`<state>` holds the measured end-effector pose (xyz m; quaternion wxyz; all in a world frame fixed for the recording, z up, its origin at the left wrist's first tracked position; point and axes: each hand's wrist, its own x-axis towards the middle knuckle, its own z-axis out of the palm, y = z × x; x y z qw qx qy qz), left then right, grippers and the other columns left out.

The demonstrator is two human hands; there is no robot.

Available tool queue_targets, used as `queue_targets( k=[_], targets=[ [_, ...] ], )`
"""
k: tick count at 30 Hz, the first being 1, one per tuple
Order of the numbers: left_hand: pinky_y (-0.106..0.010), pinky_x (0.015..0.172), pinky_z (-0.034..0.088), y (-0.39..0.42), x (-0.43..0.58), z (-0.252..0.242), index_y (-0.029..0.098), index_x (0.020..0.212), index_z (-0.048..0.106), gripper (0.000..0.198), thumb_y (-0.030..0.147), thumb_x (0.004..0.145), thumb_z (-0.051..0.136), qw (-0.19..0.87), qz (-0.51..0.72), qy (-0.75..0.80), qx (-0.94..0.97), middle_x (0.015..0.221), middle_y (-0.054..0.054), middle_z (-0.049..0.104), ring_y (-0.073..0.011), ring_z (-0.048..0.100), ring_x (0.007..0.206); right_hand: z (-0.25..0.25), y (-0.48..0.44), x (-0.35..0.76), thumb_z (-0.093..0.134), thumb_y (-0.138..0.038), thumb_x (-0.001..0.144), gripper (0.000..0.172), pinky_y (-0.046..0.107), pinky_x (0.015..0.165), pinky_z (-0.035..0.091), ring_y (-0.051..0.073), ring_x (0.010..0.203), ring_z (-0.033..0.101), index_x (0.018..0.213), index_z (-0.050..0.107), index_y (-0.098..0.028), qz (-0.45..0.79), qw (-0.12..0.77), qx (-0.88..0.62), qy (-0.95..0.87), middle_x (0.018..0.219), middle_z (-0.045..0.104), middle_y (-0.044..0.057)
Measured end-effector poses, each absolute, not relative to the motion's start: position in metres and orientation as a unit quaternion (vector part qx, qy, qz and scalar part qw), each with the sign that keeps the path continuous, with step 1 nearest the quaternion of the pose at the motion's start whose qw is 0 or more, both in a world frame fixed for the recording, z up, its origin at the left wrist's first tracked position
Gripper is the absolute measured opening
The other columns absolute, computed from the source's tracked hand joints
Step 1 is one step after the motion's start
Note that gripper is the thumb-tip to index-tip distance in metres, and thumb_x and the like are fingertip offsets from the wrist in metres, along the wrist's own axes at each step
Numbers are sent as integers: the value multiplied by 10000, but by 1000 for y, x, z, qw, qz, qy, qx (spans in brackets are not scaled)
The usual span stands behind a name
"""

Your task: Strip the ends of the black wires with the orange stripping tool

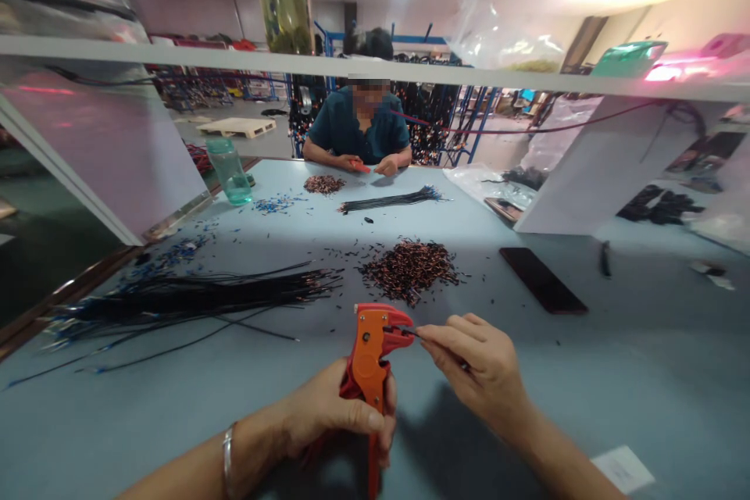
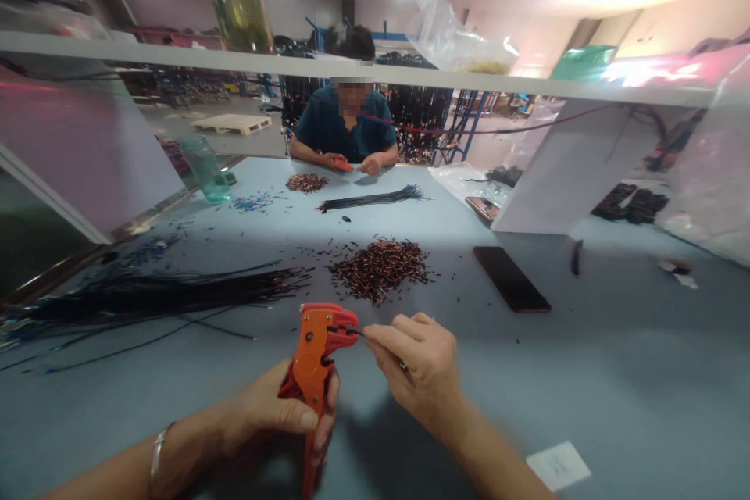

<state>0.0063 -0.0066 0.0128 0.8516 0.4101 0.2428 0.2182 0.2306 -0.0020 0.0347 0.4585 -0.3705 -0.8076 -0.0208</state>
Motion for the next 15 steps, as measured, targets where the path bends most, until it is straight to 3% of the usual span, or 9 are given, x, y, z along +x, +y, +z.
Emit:
queue_targets(
  k=[5, 15],
  targets=[
    [-324, 633, 536, -7, 6, 13, 125, 828, 599, 383, 337, 619, 840, 855, 212, 250, 401, 647, -51, 671, -171, 650, 583, 32, -3, 228, 570, -54, 903, 149, 286, 596, 391, 133, 603, 545, 910, 675, -159, -10, 470, -353, -809, 701, 622, 24],
    [-332, 642, 530, -9, 8, 11, 120, 788, 607, 305, 312, 656, 804, 857, 211, 239, 406, 620, -30, 624, -165, 634, 572, 36, -7, 229, 558, -64, 895, 151, 241, 472, 316, 99, 491, 410, 890, 675, -161, 10, 473, -361, -803, 602, 463, -36]
  ],
)
